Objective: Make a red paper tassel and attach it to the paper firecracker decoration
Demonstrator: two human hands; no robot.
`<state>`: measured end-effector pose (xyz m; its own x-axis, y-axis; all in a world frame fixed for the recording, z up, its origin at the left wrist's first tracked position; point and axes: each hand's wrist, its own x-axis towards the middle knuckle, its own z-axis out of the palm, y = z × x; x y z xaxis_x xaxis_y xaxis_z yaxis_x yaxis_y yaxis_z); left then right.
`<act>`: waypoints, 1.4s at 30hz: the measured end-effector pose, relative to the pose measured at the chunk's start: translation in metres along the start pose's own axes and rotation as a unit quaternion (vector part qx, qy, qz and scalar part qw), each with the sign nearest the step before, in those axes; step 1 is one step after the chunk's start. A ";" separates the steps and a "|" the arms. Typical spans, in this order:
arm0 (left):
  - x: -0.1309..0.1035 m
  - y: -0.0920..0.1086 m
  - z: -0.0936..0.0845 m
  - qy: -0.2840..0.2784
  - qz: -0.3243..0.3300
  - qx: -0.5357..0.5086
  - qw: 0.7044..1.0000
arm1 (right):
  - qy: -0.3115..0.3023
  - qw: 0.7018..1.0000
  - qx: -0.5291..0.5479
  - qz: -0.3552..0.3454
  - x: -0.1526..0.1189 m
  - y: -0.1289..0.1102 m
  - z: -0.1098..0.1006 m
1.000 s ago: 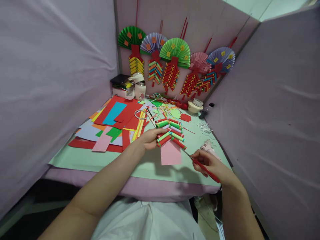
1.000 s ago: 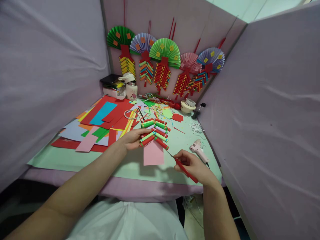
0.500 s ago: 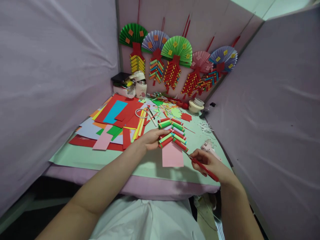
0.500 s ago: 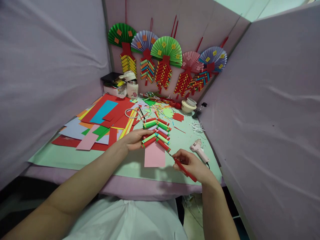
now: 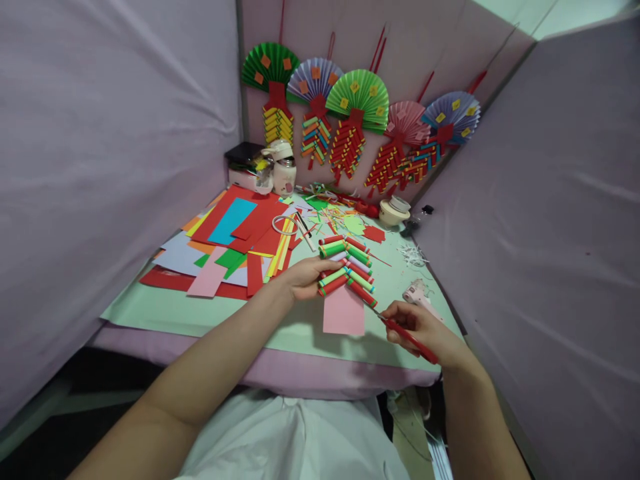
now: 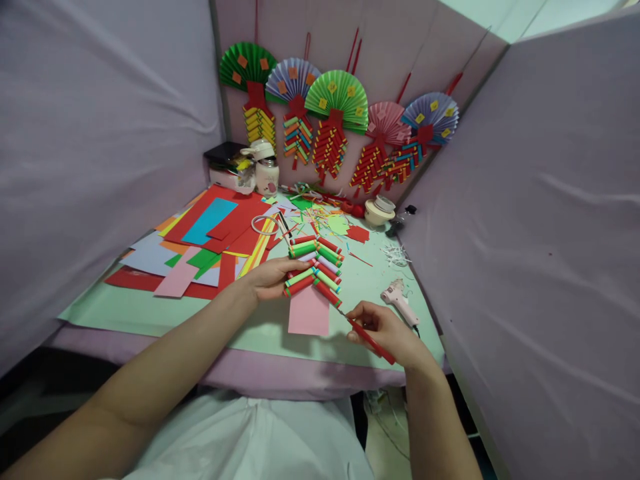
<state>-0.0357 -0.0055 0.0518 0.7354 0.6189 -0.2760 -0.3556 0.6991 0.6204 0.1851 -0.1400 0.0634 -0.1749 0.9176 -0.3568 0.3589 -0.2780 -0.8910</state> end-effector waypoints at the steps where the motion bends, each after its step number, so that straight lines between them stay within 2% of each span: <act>1: 0.000 0.000 0.000 -0.004 -0.001 -0.002 1.000 | 0.000 1.000 0.001 0.001 0.000 0.000 0.000; 24: -0.002 -0.001 0.000 -0.031 0.020 0.014 0.999 | -0.028 0.998 0.045 -0.019 0.002 0.005 0.004; 30: 0.000 0.000 -0.004 -0.039 0.019 0.008 0.999 | -0.004 0.999 0.049 -0.001 0.008 0.000 0.008; 33: 0.008 0.008 -0.010 -0.035 0.019 0.003 0.999 | -0.001 0.999 0.047 -0.010 0.017 -0.004 0.006; 42: 0.045 0.052 -0.032 -0.008 -0.017 0.013 1.000 | 0.015 0.999 0.025 -0.042 0.069 -0.016 -0.007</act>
<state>-0.0393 0.0705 0.0481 0.7556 0.5892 -0.2862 -0.3156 0.7103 0.6292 0.1737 -0.0702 0.0550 -0.1753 0.9459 -0.2732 0.2975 -0.2136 -0.9305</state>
